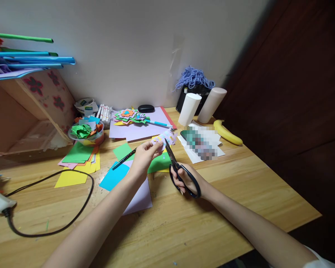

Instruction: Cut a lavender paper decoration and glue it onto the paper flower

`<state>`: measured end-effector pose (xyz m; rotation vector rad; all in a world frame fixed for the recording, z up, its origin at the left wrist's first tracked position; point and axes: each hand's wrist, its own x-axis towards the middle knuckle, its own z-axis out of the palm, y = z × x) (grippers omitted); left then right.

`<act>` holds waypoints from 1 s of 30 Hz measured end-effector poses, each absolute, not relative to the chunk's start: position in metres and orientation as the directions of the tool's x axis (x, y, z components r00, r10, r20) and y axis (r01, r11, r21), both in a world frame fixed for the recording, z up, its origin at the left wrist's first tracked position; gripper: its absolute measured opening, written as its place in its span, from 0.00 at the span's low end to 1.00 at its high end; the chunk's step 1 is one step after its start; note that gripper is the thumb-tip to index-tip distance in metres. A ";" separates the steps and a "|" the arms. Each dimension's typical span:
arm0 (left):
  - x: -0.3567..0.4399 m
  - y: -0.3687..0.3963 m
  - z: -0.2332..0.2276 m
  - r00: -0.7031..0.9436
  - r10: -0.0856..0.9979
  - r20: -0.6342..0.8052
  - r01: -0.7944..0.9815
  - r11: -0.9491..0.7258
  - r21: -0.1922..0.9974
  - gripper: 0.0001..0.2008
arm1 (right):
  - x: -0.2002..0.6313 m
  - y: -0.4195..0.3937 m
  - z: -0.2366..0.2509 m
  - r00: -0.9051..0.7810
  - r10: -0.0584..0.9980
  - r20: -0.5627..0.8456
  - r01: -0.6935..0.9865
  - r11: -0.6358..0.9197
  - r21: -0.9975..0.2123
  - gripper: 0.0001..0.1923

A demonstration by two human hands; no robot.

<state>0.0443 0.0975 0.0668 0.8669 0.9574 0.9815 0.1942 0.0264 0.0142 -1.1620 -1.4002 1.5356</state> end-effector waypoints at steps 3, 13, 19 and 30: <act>0.044 0.097 0.070 0.224 0.950 -0.216 -0.274 0.274 0.922 0.14 | 0.194 0.026 0.012 -0.334 0.935 -0.122 0.042 -0.115 -0.993 0.35; 0.044 0.096 0.071 0.144 0.980 -0.137 -0.242 0.169 0.955 0.16 | 0.192 0.023 0.020 -0.358 0.923 -0.142 0.040 -0.137 -0.990 0.36; 0.043 0.097 0.069 0.122 0.985 -0.122 -0.232 0.148 0.961 0.17 | 0.194 0.024 0.017 -0.401 0.905 -0.143 0.012 -0.151 -0.989 0.35; 0.040 0.100 0.068 0.142 0.986 -0.087 -0.212 0.116 0.970 0.16 | 0.197 0.024 0.012 -0.441 0.889 -0.124 0.019 -0.129 -0.991 0.34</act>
